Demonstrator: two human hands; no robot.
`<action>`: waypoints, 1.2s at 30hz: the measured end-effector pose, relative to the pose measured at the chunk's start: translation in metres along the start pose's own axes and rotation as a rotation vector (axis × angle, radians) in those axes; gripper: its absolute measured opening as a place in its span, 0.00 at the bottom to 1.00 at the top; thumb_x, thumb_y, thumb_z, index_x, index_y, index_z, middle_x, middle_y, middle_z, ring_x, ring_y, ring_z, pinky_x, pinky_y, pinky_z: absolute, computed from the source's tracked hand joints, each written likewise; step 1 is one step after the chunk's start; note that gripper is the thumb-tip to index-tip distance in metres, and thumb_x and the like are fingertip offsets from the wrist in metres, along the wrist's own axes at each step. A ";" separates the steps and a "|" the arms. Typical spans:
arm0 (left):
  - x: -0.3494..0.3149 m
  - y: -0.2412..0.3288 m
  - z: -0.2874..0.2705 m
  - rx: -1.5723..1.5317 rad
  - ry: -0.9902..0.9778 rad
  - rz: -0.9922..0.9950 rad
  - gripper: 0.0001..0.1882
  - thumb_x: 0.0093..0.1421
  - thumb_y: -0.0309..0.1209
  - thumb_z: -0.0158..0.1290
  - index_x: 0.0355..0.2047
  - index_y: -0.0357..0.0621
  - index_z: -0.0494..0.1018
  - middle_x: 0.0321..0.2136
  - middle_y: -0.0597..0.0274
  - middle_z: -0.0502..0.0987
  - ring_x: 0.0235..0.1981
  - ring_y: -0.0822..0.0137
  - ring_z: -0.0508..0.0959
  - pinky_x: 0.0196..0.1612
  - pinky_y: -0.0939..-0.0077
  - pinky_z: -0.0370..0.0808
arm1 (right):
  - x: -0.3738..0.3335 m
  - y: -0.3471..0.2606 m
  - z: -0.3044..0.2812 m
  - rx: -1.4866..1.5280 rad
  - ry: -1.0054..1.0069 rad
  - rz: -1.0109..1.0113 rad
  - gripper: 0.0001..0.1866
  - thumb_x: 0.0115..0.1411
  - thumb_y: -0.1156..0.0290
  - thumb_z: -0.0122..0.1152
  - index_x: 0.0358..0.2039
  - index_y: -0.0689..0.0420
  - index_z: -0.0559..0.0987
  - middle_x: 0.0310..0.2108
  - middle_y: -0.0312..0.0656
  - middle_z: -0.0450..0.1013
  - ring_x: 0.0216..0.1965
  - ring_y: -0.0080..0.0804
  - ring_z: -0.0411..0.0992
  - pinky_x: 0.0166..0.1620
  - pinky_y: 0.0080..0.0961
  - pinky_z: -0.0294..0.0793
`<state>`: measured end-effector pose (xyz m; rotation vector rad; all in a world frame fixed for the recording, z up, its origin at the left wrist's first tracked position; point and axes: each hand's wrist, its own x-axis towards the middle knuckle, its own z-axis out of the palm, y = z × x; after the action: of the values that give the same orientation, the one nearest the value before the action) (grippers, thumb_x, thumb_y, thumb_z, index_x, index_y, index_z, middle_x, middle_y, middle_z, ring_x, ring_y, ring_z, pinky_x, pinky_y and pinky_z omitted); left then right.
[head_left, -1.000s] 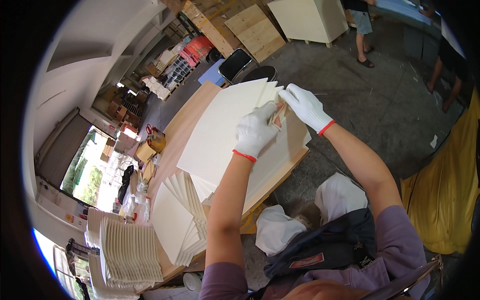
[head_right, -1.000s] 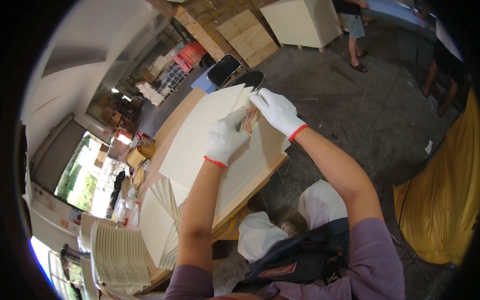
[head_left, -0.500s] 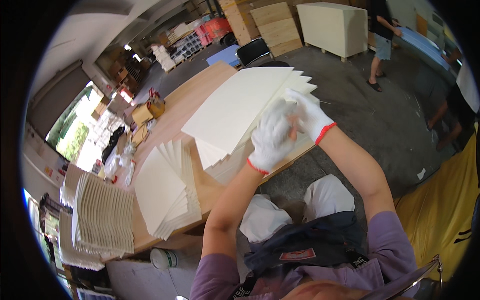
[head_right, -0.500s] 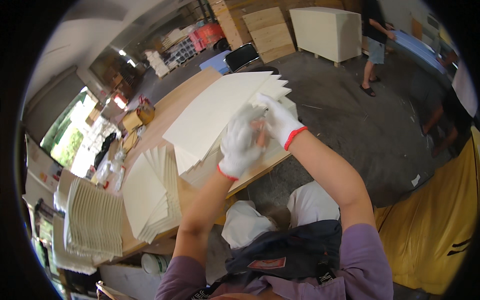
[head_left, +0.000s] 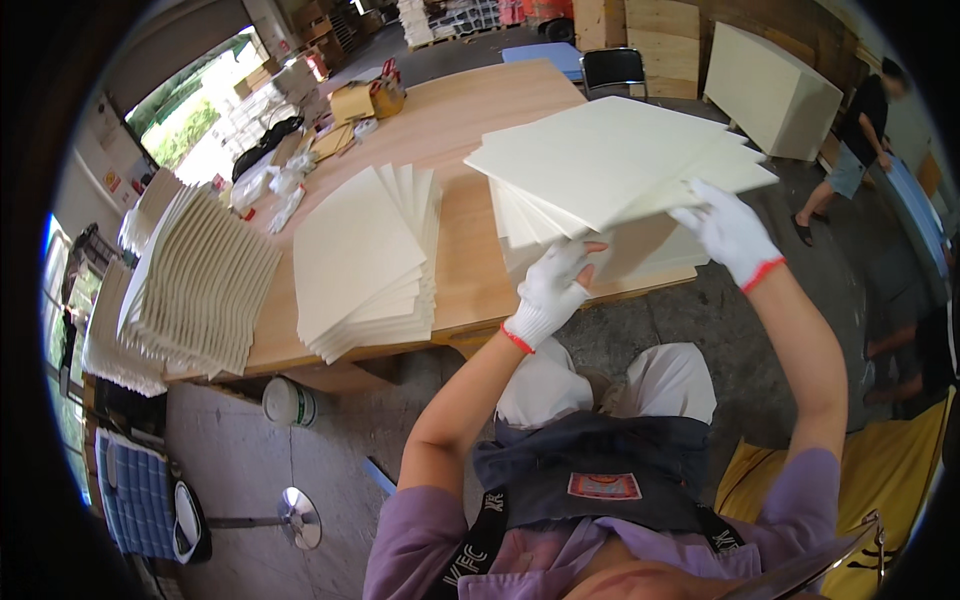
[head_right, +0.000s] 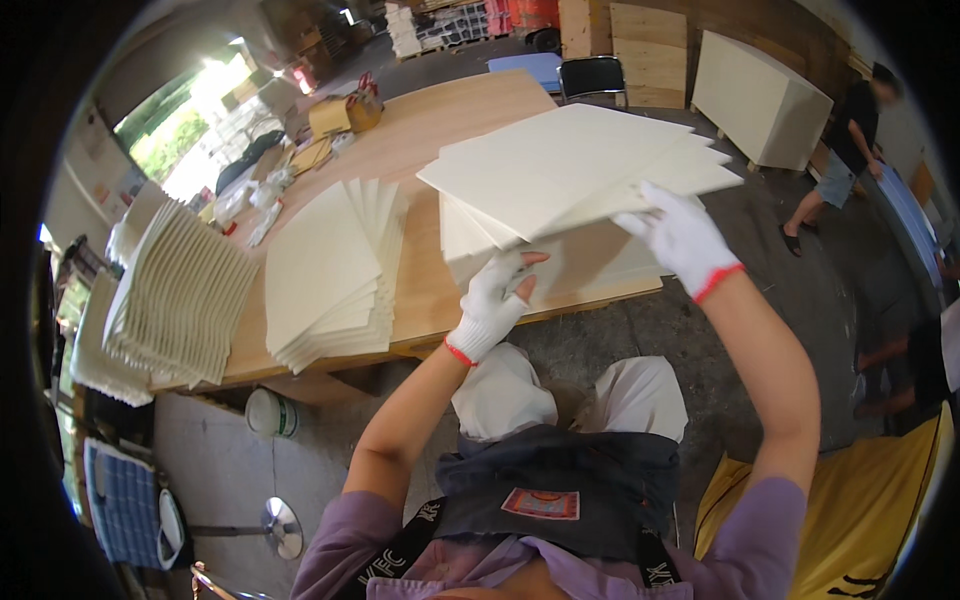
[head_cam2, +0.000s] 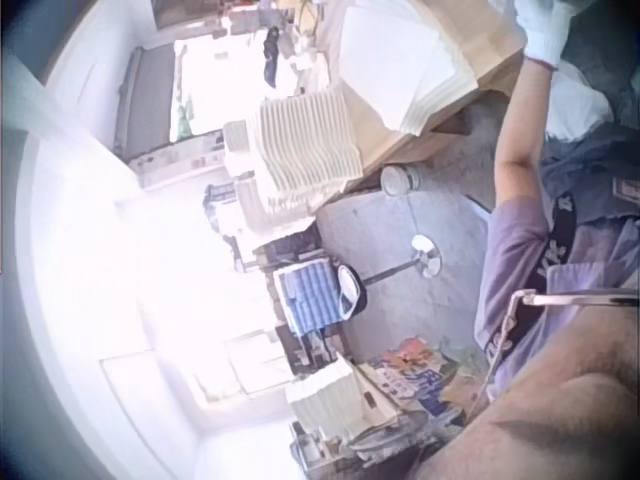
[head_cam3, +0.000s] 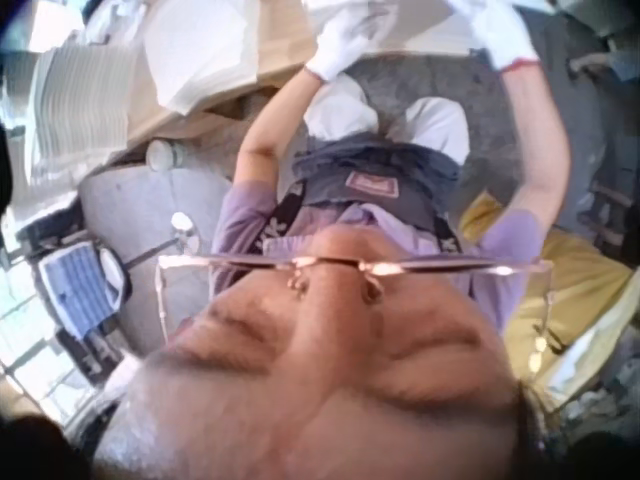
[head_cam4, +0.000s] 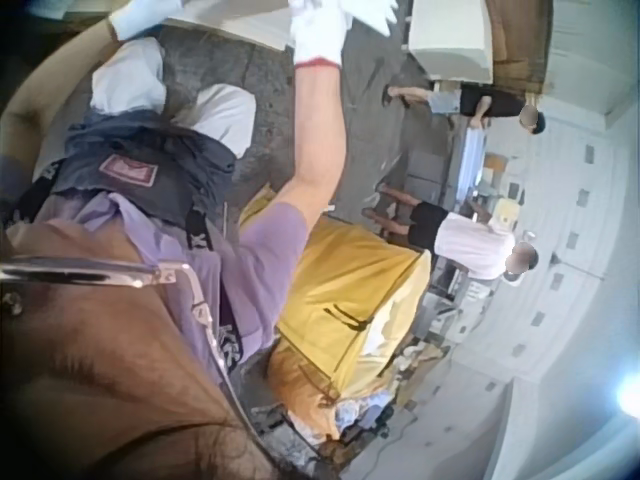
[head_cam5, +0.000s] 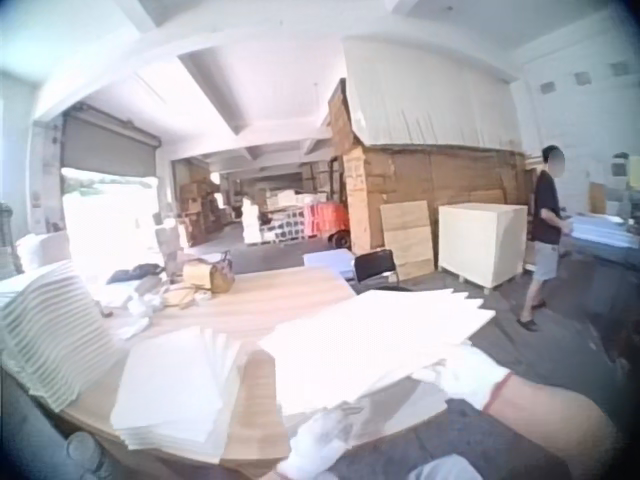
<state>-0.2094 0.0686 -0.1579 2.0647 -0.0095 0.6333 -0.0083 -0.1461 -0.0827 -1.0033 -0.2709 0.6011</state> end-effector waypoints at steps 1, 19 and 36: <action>-0.016 -0.045 0.006 -0.367 0.034 -0.082 0.20 0.70 0.35 0.52 0.60 0.50 0.74 0.58 0.55 0.78 0.53 0.49 0.81 0.56 0.55 0.79 | -0.015 -0.008 -0.004 0.015 0.023 0.026 0.23 0.71 0.70 0.59 0.63 0.61 0.69 0.60 0.46 0.70 0.60 0.40 0.73 0.60 0.44 0.79; -0.103 0.058 -0.110 -0.829 0.576 -0.503 0.23 0.67 0.25 0.55 0.61 0.35 0.68 0.52 0.55 0.78 0.51 0.58 0.80 0.55 0.62 0.79 | -0.059 0.013 0.053 -0.086 -0.218 -0.007 0.24 0.70 0.66 0.60 0.62 0.64 0.72 0.59 0.45 0.74 0.59 0.37 0.74 0.61 0.42 0.76; -0.117 -0.093 -0.257 -0.927 1.209 -0.588 0.16 0.67 0.26 0.58 0.54 0.41 0.72 0.52 0.59 0.75 0.51 0.62 0.77 0.50 0.64 0.79 | 0.042 0.279 0.288 -0.277 -0.362 0.341 0.26 0.62 0.49 0.67 0.37 0.63 0.77 0.25 0.35 0.65 0.23 0.25 0.61 0.25 0.31 0.62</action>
<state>-0.3986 0.2971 -0.1744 0.5345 0.8019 1.1109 -0.2084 0.1922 -0.1723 -1.2156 -0.5185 1.0805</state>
